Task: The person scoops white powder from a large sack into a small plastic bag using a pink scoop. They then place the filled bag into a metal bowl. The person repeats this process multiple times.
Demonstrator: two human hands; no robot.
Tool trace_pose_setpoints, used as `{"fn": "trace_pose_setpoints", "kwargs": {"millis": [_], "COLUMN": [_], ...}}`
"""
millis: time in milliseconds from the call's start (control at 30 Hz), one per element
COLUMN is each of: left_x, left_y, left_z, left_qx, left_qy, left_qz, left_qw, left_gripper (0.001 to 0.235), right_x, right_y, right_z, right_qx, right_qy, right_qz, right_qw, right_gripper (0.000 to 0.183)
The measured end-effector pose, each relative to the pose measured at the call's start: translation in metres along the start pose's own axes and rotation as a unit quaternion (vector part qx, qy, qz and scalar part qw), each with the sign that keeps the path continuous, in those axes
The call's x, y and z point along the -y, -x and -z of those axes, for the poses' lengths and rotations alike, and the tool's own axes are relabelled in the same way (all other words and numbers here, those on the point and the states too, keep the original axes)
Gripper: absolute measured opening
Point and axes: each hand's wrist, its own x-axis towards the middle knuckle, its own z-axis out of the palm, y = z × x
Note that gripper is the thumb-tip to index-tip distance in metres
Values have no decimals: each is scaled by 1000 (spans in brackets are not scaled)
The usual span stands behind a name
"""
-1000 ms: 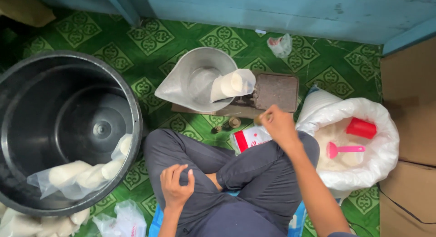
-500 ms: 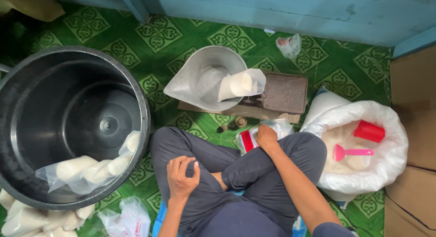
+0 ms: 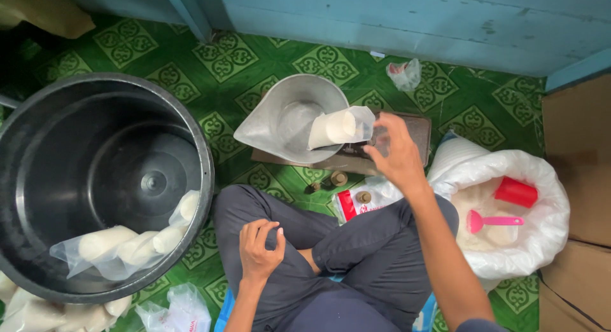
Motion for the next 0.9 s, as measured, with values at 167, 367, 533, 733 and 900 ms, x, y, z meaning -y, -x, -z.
{"fn": "trace_pose_setpoints", "kwargs": {"millis": [167,367,533,733,900], "left_x": [-6,-12,-11,-11,-13], "left_y": [-6,-5,0,1,-2], "left_z": [5,16,18,21,27], "left_qx": [-20,-33,-29,-30,-39], "left_qy": [-3,7,12,18,17], "left_qz": [-13,-10,0,-2,-1], "left_qw": [1000,999,999,999,999], "left_gripper": [7,7,5,7,5], "right_x": [-11,-13,-1,7,13], "right_y": [-32,-52,-56,-57,-56], "right_z": [-3,-14,-10,-5,-8], "right_qx": [56,59,72,82,40], "right_qy": [-30,-50,-49,-43,-82], "right_qz": [75,92,75,35,38], "right_qw": [995,993,993,995,995], "right_gripper": [19,20,20,19,24]}}
